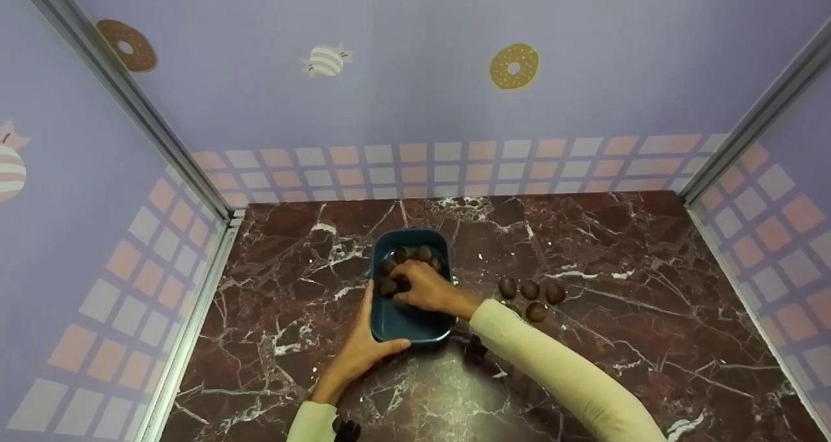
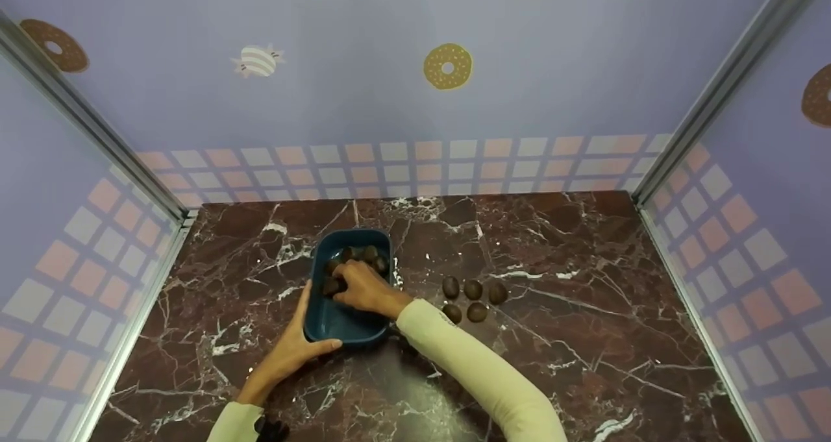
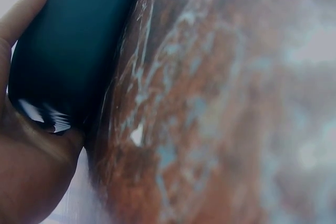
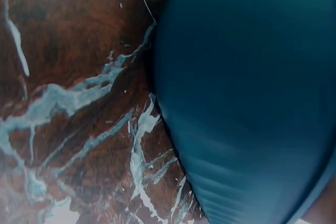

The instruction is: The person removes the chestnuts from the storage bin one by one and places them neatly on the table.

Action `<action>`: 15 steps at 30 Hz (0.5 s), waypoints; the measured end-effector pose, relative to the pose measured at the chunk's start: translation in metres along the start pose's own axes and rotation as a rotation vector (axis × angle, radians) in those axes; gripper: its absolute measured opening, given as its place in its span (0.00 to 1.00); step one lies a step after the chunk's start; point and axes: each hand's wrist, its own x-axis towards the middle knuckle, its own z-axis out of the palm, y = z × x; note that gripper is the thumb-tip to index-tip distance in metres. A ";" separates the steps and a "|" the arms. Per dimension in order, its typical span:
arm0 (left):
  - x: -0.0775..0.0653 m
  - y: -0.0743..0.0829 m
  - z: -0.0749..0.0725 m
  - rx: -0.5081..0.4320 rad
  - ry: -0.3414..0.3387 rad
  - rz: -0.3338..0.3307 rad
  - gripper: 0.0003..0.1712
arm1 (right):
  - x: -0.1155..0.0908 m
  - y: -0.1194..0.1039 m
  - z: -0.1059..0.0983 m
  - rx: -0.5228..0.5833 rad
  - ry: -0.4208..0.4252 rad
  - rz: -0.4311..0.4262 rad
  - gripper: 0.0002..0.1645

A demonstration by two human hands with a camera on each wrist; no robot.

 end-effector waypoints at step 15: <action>0.000 -0.003 -0.001 0.072 0.000 -0.019 0.76 | 0.008 0.002 0.015 0.051 -0.028 0.051 0.24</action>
